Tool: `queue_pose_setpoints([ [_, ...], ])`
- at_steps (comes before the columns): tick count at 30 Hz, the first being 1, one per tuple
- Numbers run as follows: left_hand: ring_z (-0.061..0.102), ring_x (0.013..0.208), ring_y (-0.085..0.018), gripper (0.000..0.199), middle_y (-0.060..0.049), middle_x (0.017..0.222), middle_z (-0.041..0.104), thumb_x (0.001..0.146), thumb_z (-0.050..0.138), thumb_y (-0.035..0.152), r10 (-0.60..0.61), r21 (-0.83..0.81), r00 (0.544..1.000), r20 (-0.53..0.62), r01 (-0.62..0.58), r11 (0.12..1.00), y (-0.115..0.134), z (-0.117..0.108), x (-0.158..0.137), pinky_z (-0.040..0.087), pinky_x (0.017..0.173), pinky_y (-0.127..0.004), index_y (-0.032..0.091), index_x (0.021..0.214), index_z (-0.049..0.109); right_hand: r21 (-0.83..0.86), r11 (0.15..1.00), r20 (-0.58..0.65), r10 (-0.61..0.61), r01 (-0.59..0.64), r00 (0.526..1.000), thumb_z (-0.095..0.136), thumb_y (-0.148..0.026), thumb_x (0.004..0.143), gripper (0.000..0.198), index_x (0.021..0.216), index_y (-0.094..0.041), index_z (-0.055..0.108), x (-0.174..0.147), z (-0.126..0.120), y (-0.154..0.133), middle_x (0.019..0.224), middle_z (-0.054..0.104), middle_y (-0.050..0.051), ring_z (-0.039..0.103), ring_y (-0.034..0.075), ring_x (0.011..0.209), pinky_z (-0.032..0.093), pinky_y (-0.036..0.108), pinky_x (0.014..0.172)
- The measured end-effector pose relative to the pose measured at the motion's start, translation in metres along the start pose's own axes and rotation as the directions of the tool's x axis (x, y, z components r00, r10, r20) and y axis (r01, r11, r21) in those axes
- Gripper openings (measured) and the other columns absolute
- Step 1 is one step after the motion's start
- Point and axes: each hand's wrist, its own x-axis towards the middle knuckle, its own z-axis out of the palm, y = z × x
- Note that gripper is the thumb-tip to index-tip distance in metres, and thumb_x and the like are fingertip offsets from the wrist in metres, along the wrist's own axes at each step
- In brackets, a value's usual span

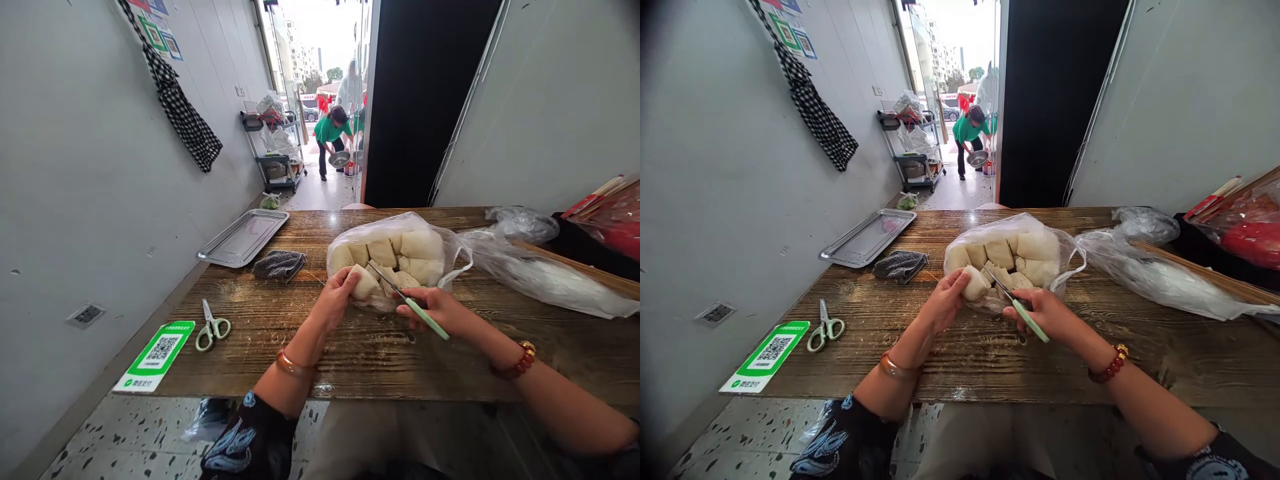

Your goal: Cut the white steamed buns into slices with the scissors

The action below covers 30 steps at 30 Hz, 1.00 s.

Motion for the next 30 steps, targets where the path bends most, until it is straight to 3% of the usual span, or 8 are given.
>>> queue_pose_setpoints([
  [3,0.065,0.081,-0.019,0.056,-0.008,0.095,0.069,0.069,0.08,0.054,-0.014,-0.084,1.0,0.018,0.015,0.996,0.003,0.0,-0.001,0.056,0.068,-0.03,0.013,0.104,0.066,-0.051,0.999,-0.041,-0.01,0.008,0.999,0.061,-0.061,0.082,0.062,0.118,-0.012,0.069,-0.007,-0.005,0.0,0.067,0.068,0.003,0.063,0.021,0.062,0.05,0.031,0.058],
  [7,0.067,0.091,-0.02,0.056,-0.01,0.105,0.069,0.066,0.087,0.04,0.007,-0.145,1.0,0.024,-0.003,0.989,0.007,0.0,-0.003,0.057,0.075,-0.03,0.013,0.109,0.065,-0.225,0.973,-0.116,-0.07,0.043,0.991,0.064,-0.061,0.08,0.07,0.129,-0.011,0.066,-0.021,-0.011,-0.008,0.097,0.076,0.011,0.069,0.031,0.088,0.054,0.038,0.078],
  [11,0.067,0.096,-0.021,0.054,-0.01,0.11,0.069,0.069,0.086,0.037,0.027,-0.194,0.999,0.04,-0.019,0.981,0.009,0.001,-0.003,0.057,0.083,-0.032,0.013,0.113,0.065,-0.272,0.962,-0.08,-0.052,0.028,0.995,0.065,-0.059,0.078,0.075,0.139,-0.014,0.058,-0.03,-0.013,-0.015,0.108,0.075,0.011,0.069,0.033,0.097,0.054,0.041,0.085],
  [17,0.067,0.096,-0.021,0.058,-0.008,0.11,0.068,0.067,0.087,0.036,0.082,-0.199,0.996,0.018,-0.077,0.977,0.009,0.002,-0.003,0.058,0.083,-0.033,0.015,0.115,0.063,-0.344,0.939,-0.041,0.018,-0.032,0.999,0.067,-0.063,0.073,0.096,0.147,-0.005,0.046,-0.029,-0.011,-0.011,0.128,0.067,0.02,0.062,0.04,0.116,0.048,0.049,0.1],
  [30,0.064,0.095,-0.019,0.068,-0.006,0.111,0.064,0.064,0.088,0.036,0.125,-0.141,0.992,0.009,-0.123,0.982,0.008,0.005,-0.005,0.058,0.079,-0.032,0.019,0.122,0.057,-0.359,0.933,0.057,-0.019,0.038,0.998,0.069,-0.062,0.071,0.097,0.145,-0.003,0.048,-0.019,-0.008,-0.019,0.131,0.065,0.022,0.061,0.041,0.116,0.047,0.051,0.101],
])
